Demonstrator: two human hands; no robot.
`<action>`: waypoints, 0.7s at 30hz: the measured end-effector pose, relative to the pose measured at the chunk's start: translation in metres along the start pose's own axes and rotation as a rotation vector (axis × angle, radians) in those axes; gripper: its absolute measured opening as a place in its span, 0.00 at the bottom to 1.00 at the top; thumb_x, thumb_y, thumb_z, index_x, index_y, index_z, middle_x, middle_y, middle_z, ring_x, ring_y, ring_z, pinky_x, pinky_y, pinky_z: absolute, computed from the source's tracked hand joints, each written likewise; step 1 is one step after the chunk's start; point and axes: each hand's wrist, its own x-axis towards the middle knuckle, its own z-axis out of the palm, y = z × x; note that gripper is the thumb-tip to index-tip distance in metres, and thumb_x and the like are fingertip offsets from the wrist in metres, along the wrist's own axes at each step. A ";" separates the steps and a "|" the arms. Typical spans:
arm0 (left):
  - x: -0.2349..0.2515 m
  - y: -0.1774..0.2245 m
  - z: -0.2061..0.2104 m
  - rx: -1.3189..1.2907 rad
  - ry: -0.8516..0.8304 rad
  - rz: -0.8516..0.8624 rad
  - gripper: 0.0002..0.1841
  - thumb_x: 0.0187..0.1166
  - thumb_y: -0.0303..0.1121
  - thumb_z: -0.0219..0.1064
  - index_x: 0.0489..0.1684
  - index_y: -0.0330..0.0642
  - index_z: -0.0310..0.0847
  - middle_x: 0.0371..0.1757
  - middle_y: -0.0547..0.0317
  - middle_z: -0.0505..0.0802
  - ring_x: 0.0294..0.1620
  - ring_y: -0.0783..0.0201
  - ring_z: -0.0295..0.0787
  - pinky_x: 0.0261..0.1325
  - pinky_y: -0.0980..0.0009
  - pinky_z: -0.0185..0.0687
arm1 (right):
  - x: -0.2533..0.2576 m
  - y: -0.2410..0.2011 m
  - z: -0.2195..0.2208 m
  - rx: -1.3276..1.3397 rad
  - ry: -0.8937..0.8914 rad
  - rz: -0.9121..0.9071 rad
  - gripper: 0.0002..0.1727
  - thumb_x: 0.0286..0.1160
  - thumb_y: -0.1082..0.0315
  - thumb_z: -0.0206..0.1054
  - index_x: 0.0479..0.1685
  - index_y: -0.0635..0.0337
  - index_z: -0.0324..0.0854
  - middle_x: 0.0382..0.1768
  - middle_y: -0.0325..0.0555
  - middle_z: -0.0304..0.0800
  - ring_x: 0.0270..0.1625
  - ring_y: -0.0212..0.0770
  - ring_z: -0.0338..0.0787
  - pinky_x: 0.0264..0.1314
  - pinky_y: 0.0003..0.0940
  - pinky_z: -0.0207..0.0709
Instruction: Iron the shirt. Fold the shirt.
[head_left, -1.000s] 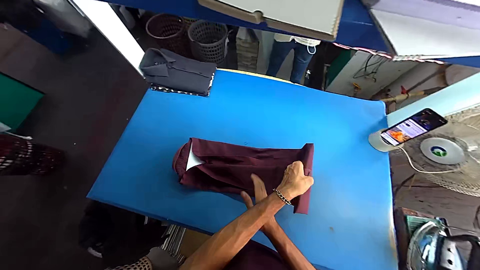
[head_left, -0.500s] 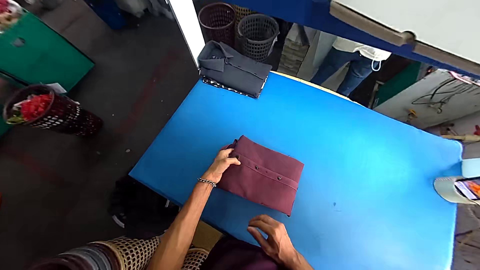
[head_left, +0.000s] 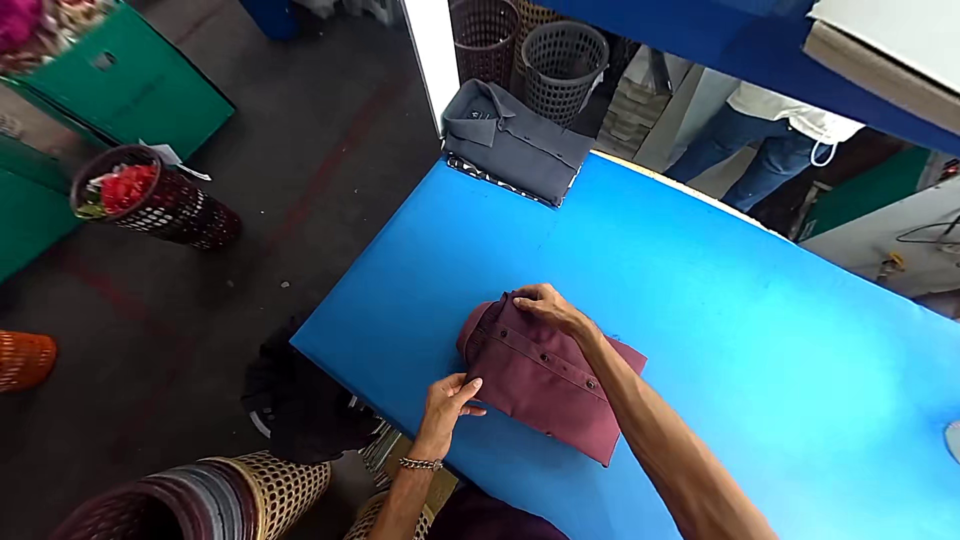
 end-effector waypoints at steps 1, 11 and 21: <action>-0.002 -0.006 0.000 -0.045 -0.013 0.022 0.13 0.81 0.28 0.70 0.55 0.25 0.86 0.47 0.38 0.96 0.43 0.45 0.97 0.45 0.51 0.97 | 0.001 -0.006 -0.002 0.028 -0.035 -0.006 0.13 0.82 0.63 0.66 0.50 0.61 0.91 0.41 0.49 0.94 0.45 0.42 0.91 0.54 0.53 0.82; -0.043 0.144 0.035 0.070 -0.519 0.523 0.08 0.71 0.35 0.78 0.43 0.47 0.94 0.43 0.57 0.95 0.42 0.67 0.92 0.47 0.70 0.91 | -0.322 -0.085 -0.023 0.279 0.515 -0.299 0.11 0.76 0.67 0.70 0.53 0.58 0.90 0.47 0.44 0.94 0.50 0.42 0.93 0.56 0.42 0.90; -0.096 0.151 0.290 0.469 -0.980 1.037 0.05 0.70 0.26 0.78 0.40 0.41 0.95 0.46 0.61 0.97 0.54 0.65 0.94 0.63 0.63 0.92 | -0.548 -0.050 -0.020 0.081 1.412 -0.087 0.10 0.77 0.66 0.72 0.52 0.54 0.93 0.56 0.42 0.94 0.59 0.44 0.91 0.62 0.41 0.87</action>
